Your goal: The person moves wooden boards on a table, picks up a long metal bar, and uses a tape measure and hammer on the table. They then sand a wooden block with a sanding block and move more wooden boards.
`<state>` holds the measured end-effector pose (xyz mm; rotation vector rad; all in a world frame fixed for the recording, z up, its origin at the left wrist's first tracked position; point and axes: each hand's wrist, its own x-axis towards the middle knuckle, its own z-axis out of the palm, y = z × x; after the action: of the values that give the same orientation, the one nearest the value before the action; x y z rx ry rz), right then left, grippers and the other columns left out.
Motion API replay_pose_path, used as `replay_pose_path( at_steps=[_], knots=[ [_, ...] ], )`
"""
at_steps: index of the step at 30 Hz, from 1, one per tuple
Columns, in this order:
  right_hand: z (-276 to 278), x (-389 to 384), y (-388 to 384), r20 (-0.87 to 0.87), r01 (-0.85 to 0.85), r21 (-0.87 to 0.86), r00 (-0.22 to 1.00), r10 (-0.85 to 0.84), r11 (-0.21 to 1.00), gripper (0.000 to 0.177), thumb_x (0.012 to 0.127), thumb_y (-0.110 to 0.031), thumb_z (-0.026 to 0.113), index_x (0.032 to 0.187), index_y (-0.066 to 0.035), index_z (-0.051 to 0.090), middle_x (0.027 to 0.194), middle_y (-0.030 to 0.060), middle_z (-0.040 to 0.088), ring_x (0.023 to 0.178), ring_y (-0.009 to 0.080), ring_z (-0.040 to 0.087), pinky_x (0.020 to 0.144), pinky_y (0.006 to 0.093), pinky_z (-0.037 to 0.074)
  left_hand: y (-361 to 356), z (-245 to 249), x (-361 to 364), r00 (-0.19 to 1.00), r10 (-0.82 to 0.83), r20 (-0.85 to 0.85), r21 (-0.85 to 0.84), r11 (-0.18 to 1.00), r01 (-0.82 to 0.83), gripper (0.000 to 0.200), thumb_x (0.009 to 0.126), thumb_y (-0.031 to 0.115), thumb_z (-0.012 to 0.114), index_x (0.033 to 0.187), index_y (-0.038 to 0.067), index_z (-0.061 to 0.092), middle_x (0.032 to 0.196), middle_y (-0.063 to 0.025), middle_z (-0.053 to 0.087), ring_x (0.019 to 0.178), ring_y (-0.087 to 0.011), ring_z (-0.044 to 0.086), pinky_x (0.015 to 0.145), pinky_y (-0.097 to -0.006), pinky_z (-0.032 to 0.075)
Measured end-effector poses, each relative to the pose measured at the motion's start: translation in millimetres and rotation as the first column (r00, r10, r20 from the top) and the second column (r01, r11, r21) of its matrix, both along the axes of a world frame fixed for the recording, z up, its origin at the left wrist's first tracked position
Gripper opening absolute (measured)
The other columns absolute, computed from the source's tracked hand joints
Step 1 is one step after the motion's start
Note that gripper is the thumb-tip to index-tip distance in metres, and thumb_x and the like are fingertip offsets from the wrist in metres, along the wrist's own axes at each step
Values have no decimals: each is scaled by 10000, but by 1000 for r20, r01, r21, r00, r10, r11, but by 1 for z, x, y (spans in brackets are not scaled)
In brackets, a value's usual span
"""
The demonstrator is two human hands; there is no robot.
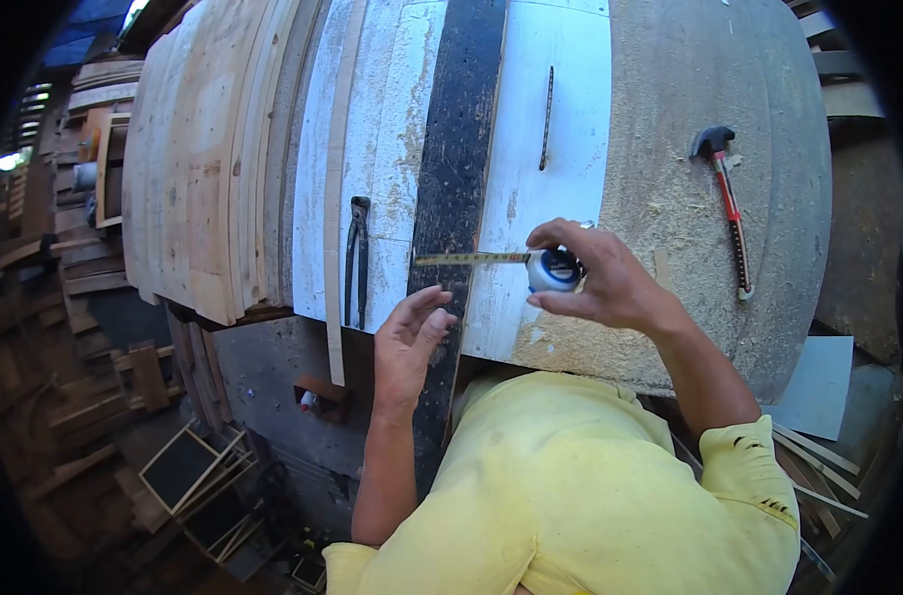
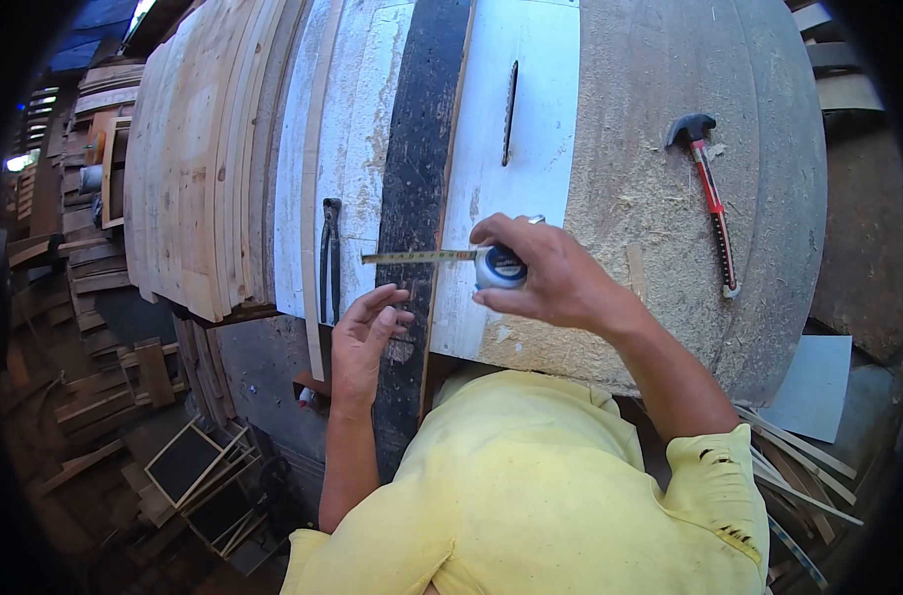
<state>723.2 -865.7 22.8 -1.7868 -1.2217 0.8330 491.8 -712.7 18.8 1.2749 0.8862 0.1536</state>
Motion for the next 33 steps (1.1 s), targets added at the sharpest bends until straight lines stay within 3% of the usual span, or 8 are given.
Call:
replay_pose_path(
  at_steps=[2, 3, 5, 9, 11, 15, 23, 33],
  knots=[
    [-13, 14, -2, 5, 55, -87, 998, -55, 995, 487, 785, -240, 783, 1179, -76, 548, 1037, 150, 656, 929, 278, 652, 814, 374, 552, 2, -12, -14, 993, 103, -55, 254, 963, -86, 391, 920, 208, 687, 1222, -22, 594, 1115, -106, 661, 943, -147, 624, 829, -276, 489],
    [-20, 23, -3, 14, 107, -168, 994, -106, 980, 470, 799, -228, 773, 1184, -79, 548, 1035, 150, 659, 908, 268, 659, 789, 367, 570, 6, -17, -24, 993, 101, -54, 251, 964, -84, 391, 920, 208, 687, 1222, -22, 594, 1115, -106, 661, 943, -147, 624, 829, -276, 489],
    [-34, 45, -7, 150, 230, -227, 968, -199, 946, 434, 826, -208, 750, 1192, -81, 554, 1035, 158, 663, 886, 265, 670, 764, 359, 594, 17, -26, -50, 904, 141, -405, 449, 891, 62, 404, 899, 290, 710, 1151, -16, 628, 1002, -127, 676, 897, -178, 638, 797, -305, 499],
    [-55, 73, -9, 248, 341, -224, 926, -285, 913, 439, 835, -210, 743, 1219, -91, 567, 1074, 145, 659, 942, 267, 665, 842, 379, 583, 23, -58, -99, 802, 151, -578, 499, 843, 202, 454, 885, 382, 704, 1082, -22, 637, 938, -156, 671, 851, -214, 645, 787, -350, 506],
    [-59, 77, -8, 420, 328, -206, 881, -220, 922, 434, 841, -208, 734, 1239, -106, 594, 1124, 119, 649, 1015, 261, 645, 913, 395, 560, 18, -66, -108, 730, 115, -674, 409, 881, 239, 504, 899, 447, 664, 1022, -40, 627, 909, -162, 670, 824, -231, 642, 793, -376, 502],
    [-60, 75, 5, 389, 304, -282, 903, -181, 910, 425, 842, -217, 733, 1239, -117, 620, 1156, 95, 640, 1054, 250, 626, 959, 397, 534, 12, -79, -108, 756, -54, -653, 190, 954, 232, 522, 908, 481, 645, 1004, -32, 630, 825, -100, 651, 797, -159, 586, 761, -331, 475],
    [-70, 75, 23, 397, 274, -206, 901, -175, 939, 375, 836, -227, 734, 1183, -106, 658, 1142, 100, 645, 1032, 255, 629, 939, 388, 535, 15, -86, -108, 822, -62, -566, 147, 974, 174, 463, 922, 412, 657, 1047, -33, 638, 873, -73, 658, 815, -137, 563, 772, -305, 464],
    [-71, 71, 22, 418, 305, -211, 887, -197, 929, 353, 825, -221, 748, 1147, -105, 661, 1145, 97, 645, 1044, 244, 630, 945, 380, 533, 13, -96, -103, 920, 44, -389, 24, 999, -38, 380, 956, 328, 639, 1116, -17, 634, 950, -20, 651, 856, -86, 549, 794, -248, 441]
  ],
)
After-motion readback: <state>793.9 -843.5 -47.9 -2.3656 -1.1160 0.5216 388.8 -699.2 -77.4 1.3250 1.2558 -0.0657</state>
